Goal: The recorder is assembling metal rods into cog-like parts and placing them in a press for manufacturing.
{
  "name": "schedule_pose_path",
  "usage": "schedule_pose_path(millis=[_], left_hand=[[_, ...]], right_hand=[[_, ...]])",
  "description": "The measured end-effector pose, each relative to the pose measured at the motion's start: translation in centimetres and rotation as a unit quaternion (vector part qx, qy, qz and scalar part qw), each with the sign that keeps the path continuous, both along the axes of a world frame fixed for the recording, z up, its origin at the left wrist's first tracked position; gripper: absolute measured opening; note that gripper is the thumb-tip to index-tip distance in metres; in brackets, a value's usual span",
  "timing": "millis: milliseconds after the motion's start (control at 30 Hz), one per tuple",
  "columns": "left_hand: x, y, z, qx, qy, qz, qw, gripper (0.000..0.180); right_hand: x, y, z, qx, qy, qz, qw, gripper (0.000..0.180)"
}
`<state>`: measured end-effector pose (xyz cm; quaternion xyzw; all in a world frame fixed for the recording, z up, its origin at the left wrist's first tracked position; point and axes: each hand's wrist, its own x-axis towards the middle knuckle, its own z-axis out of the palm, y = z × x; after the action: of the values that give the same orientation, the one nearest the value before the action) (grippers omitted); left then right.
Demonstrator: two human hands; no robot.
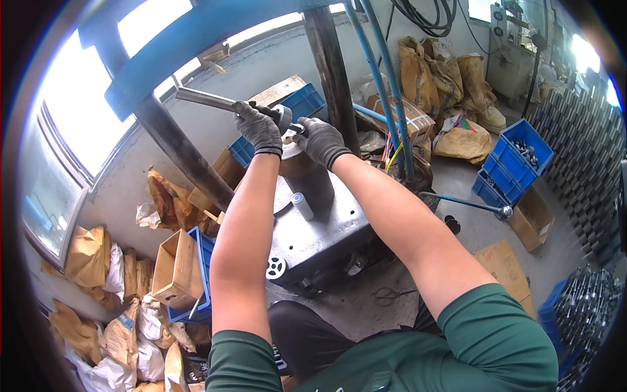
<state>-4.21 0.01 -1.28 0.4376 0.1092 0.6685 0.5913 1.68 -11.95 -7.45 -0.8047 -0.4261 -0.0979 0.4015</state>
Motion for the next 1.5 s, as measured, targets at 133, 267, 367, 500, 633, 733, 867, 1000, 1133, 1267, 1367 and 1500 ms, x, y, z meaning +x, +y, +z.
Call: schedule_pose_path(millis=[133,267,367,500,633,733,867,1000,1133,1267,1367,1500], left_hand=[[1.6,-2.5,0.5,-0.008,0.007,-0.02,1.0,0.059],[2.2,-1.1,0.9,0.021,0.052,-0.005,0.998,0.058],[1.1,0.0,0.9,0.022,0.068,-0.014,0.997,0.056],[0.7,0.8,1.1,0.035,0.081,-0.038,0.995,0.048],[1.8,0.3,1.2,0.022,0.066,-0.036,0.997,0.053],[2.5,-1.2,1.1,0.029,0.058,-0.009,0.998,0.054],[1.9,-1.0,1.1,0.041,0.064,0.001,0.997,0.059],[1.7,-0.9,1.0,0.045,0.067,0.003,0.997,0.062],[1.8,-0.9,1.2,0.035,0.075,0.016,0.996,0.058],[2.2,-1.5,1.1,0.027,0.075,0.004,0.997,0.056],[1.6,-0.3,1.1,0.052,0.067,0.011,0.996,0.059],[2.3,-0.4,1.4,0.057,0.102,0.001,0.993,0.056]], right_hand=[[2.2,-1.2,-3.4,0.141,0.094,0.082,0.982,0.038],[0.4,-7.8,-5.9,0.172,-0.018,0.179,0.969,0.025],[-2.6,-16.6,-4.1,-0.041,-0.183,0.19,0.964,0.015],[-5.0,-28.2,2.4,-0.2,-0.259,0.156,0.932,0.016],[-2.5,-37.5,3.8,-0.362,-0.267,0.043,0.892,0.024],[0.0,-42.6,1.4,-0.341,-0.279,0.003,0.898,0.012],[1.7,-41.5,-0.4,-0.166,-0.216,-0.008,0.962,0.018],[4.8,-36.0,3.1,0.049,-0.375,-0.031,0.925,0.022],[10.2,-31.9,4.9,0.039,-0.385,-0.062,0.92,0.036],[13.7,-28.6,5.2,0.067,-0.434,-0.159,0.884,0.064],[12.1,-27.1,6.6,-0.01,-0.253,-0.187,0.949,0.089],[14.2,-27.6,5.5,0.02,-0.268,-0.248,0.931,0.094]])
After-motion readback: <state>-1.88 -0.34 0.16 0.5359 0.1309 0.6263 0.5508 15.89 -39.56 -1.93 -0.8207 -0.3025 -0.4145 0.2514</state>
